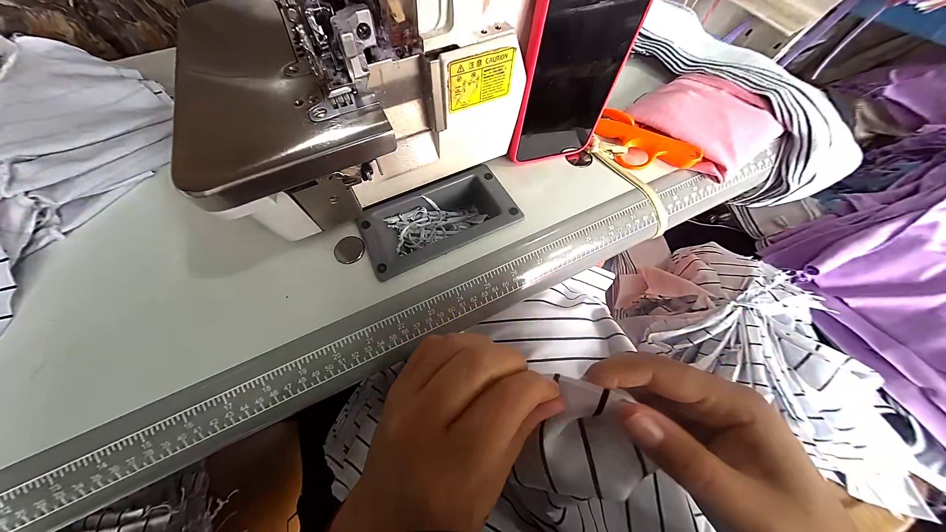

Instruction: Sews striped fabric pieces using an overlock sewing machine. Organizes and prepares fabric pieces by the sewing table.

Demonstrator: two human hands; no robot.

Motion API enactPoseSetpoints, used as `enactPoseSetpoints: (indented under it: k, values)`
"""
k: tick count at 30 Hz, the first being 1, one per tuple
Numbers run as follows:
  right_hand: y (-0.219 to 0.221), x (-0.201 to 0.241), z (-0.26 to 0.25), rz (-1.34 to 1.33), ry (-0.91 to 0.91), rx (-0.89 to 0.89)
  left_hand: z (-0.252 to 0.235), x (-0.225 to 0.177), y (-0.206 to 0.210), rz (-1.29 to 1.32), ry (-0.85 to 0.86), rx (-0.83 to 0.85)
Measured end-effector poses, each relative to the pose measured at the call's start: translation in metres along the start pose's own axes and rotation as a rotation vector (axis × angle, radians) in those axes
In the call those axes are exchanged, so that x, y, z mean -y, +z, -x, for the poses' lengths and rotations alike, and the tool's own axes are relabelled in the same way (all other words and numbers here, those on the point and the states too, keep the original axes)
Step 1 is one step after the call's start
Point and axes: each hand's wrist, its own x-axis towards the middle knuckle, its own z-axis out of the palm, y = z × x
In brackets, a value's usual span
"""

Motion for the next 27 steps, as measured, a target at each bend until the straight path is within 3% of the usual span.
enactPoseSetpoints:
  k: [8,22,24,27]
  values:
    - [-0.002,0.004,0.003,-0.102,0.110,0.058,-0.002,0.002,0.002,-0.005,0.094,0.031]
    - [0.003,0.007,0.005,-0.150,0.137,-0.118,0.001,0.000,0.011,0.178,0.060,0.108]
    - [-0.002,0.002,0.005,-0.098,0.111,-0.181,0.002,0.000,0.008,0.276,0.056,0.090]
    - [-0.025,-0.008,0.001,-0.012,0.130,-0.349,0.007,-0.006,-0.005,0.637,-0.010,-0.041]
